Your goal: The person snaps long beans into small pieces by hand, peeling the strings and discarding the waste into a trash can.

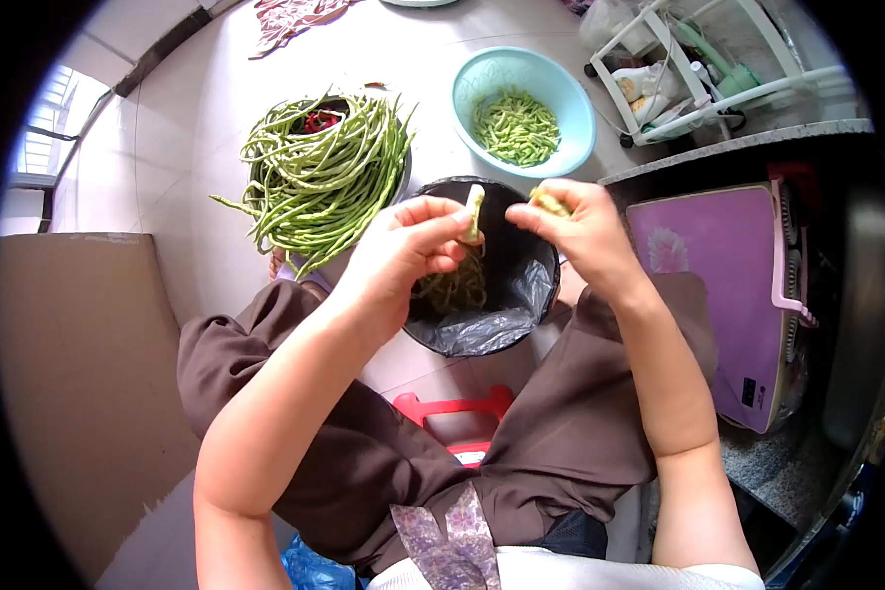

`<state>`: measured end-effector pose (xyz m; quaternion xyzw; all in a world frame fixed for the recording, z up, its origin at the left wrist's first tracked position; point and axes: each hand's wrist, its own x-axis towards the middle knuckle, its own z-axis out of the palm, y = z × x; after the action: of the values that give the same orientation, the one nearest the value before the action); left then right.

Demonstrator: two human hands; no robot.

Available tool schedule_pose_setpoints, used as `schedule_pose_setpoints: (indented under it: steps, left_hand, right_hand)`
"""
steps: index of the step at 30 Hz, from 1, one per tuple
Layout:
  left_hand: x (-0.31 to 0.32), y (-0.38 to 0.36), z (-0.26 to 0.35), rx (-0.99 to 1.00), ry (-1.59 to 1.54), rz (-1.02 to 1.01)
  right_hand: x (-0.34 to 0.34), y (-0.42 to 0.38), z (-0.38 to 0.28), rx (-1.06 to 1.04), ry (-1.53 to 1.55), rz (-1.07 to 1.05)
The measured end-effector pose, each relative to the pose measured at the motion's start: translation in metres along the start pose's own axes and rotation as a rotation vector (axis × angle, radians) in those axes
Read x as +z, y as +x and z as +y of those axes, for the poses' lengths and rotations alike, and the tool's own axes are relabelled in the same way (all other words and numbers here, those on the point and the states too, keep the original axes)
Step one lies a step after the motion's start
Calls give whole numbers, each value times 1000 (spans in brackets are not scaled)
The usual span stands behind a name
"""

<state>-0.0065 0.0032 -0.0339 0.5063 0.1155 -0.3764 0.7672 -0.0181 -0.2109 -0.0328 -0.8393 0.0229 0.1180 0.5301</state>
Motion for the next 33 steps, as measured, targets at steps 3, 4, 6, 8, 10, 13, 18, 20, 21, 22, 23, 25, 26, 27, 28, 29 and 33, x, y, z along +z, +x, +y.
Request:
schedule_pose_setpoints:
  steps: [3,4,6,8,10,13,18,20,21,22,23,25,26,27,28,29,33]
  left_hand:
    - [-6,2,5,86,50,51]
    - [-8,2,7,105,55,72]
    - [-10,2,7,104,53,100]
    - [-12,3,7,99,65,140]
    - [-14,5,4,101,60,151]
    - [-12,5,-2,96,92,176]
    - [0,4,-37,48,129,95]
    - [2,6,-50,41,200,99]
    - [4,6,-49,4,192,101]
    - [10,4,-45,-60,211,130]
    - [10,5,-43,-70,220,119]
    - [13,5,-37,-82,225,81]
    - [12,7,-35,-95,193,42]
    - [13,7,-32,-96,179,7]
    - [15,7,-30,-100,163,-26]
    - [15,8,-30,-81,155,-54]
    - [15,11,-31,-73,143,-74]
  right_hand:
    - [20,-3,29,-23,-309,-77]
    - [28,-6,33,-76,-388,-71]
    - [34,-7,38,73,-542,-223]
    - [36,-5,39,157,-736,-222]
    - [36,-3,55,118,-581,-97]
    - [38,-1,48,66,4,-145]
    - [43,-11,21,290,717,-281]
    - [55,-17,35,328,761,-175]
    - [54,-18,38,404,821,-156]
    - [51,-17,42,481,881,-137]
    - [50,-14,53,539,949,-80]
    - [35,1,71,684,975,-25]
    - [25,12,82,748,986,21]
    - [13,25,99,733,980,80]
    - [-1,41,116,720,974,137]
    - [-15,59,131,677,977,165]
    - [-51,145,171,543,945,330]
